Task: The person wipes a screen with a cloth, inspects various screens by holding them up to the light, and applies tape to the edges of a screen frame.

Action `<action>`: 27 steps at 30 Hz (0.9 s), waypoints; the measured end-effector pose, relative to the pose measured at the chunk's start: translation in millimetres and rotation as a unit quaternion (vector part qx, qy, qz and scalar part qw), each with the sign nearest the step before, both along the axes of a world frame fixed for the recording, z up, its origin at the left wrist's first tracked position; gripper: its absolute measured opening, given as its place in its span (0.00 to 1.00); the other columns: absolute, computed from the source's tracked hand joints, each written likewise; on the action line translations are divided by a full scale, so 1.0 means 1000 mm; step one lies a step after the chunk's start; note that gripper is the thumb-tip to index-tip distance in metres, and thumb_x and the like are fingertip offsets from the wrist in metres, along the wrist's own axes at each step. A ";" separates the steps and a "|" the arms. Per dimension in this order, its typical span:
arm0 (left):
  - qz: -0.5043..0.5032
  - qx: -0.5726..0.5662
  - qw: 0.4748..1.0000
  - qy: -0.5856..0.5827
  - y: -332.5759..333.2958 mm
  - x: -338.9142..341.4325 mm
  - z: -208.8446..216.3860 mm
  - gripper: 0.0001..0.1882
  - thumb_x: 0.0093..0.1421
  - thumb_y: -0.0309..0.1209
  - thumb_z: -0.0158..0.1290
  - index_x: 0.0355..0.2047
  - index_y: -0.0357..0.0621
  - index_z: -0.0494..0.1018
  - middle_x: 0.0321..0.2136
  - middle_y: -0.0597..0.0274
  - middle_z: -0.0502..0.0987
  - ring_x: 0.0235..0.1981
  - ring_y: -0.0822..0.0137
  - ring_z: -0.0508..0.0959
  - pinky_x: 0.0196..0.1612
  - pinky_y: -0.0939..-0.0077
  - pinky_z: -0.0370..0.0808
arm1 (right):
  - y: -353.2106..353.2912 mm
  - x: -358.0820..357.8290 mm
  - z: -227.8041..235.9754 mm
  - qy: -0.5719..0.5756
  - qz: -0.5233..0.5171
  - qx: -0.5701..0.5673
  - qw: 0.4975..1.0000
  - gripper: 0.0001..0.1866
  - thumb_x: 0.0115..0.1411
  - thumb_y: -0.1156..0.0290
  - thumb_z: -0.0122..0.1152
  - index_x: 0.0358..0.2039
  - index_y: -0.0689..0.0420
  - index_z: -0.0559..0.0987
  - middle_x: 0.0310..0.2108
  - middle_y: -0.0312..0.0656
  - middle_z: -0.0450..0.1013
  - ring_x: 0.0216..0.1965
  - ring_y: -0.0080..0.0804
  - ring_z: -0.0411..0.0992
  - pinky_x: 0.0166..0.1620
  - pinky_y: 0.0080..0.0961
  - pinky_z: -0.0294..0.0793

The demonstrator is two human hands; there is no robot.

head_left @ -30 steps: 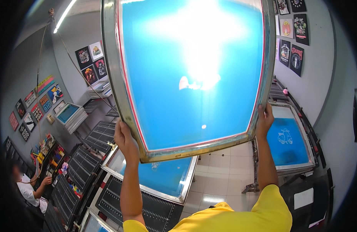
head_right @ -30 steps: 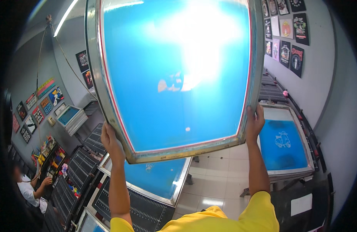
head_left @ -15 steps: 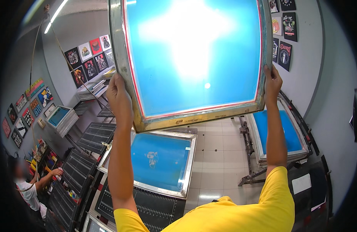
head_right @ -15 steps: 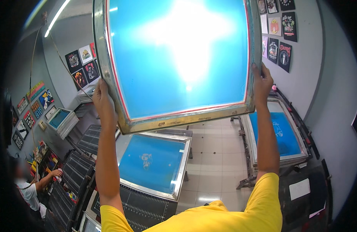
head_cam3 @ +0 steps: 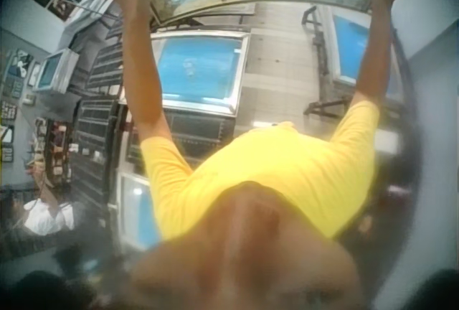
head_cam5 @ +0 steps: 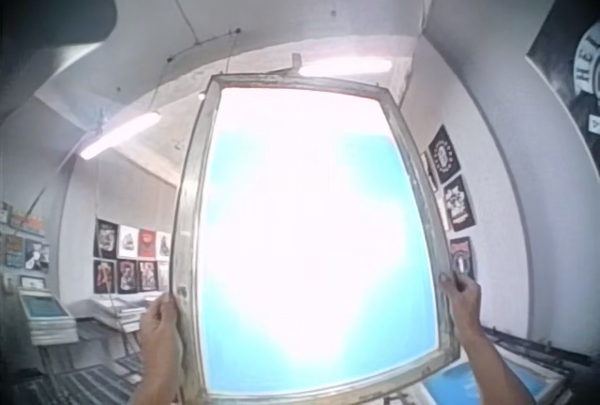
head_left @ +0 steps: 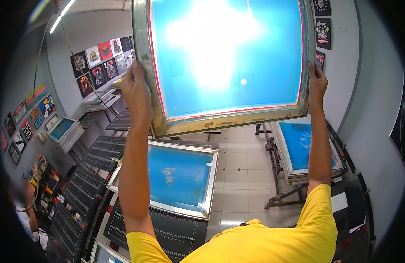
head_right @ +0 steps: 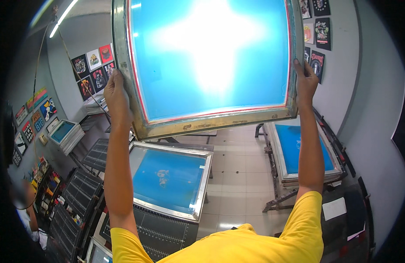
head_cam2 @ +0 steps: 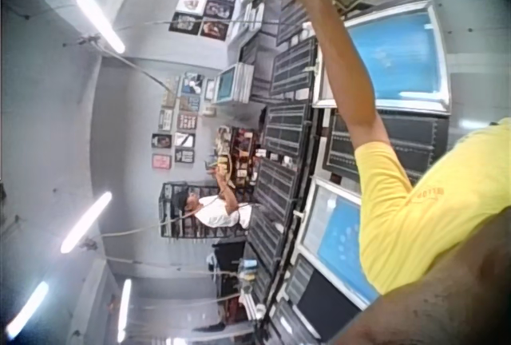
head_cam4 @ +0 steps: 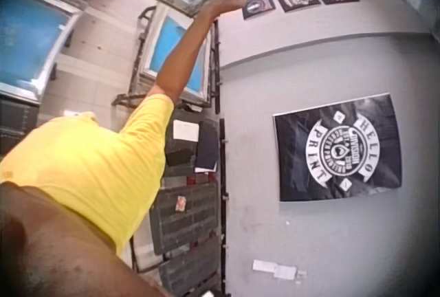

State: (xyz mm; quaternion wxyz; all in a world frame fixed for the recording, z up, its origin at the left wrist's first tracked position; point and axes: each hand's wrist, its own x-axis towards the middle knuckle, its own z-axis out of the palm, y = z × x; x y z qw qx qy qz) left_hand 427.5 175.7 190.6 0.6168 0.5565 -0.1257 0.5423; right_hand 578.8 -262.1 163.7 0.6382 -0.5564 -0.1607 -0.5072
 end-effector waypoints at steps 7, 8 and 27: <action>0.010 -0.013 1.000 -0.007 -0.002 -0.007 -0.005 0.21 0.70 0.39 0.45 0.49 0.30 0.73 0.36 0.59 0.78 0.36 0.75 0.74 0.43 0.81 0.70 | -0.004 -0.022 0.002 -0.010 0.018 0.010 1.000 0.26 0.59 0.62 0.66 0.51 0.70 0.75 0.42 0.45 0.77 0.42 0.26 0.72 0.48 0.20 0.68; 0.012 -0.014 1.000 -0.002 -0.002 -0.007 -0.006 0.21 0.70 0.39 0.45 0.49 0.30 0.73 0.37 0.59 0.78 0.36 0.75 0.74 0.43 0.81 0.70 | -0.005 -0.025 0.001 -0.008 0.015 0.007 1.000 0.26 0.59 0.62 0.66 0.51 0.70 0.76 0.42 0.45 0.77 0.42 0.26 0.72 0.48 0.20 0.68; 0.087 0.001 0.985 0.147 0.006 -0.028 -0.085 0.28 0.72 0.46 0.34 0.50 0.31 0.70 0.40 0.54 0.75 0.43 0.64 0.73 0.51 0.70 0.67 | -0.008 -0.044 -0.056 0.073 0.018 -0.039 0.996 0.24 0.61 0.65 0.64 0.54 0.66 0.74 0.45 0.43 0.75 0.44 0.26 0.71 0.46 0.21 0.70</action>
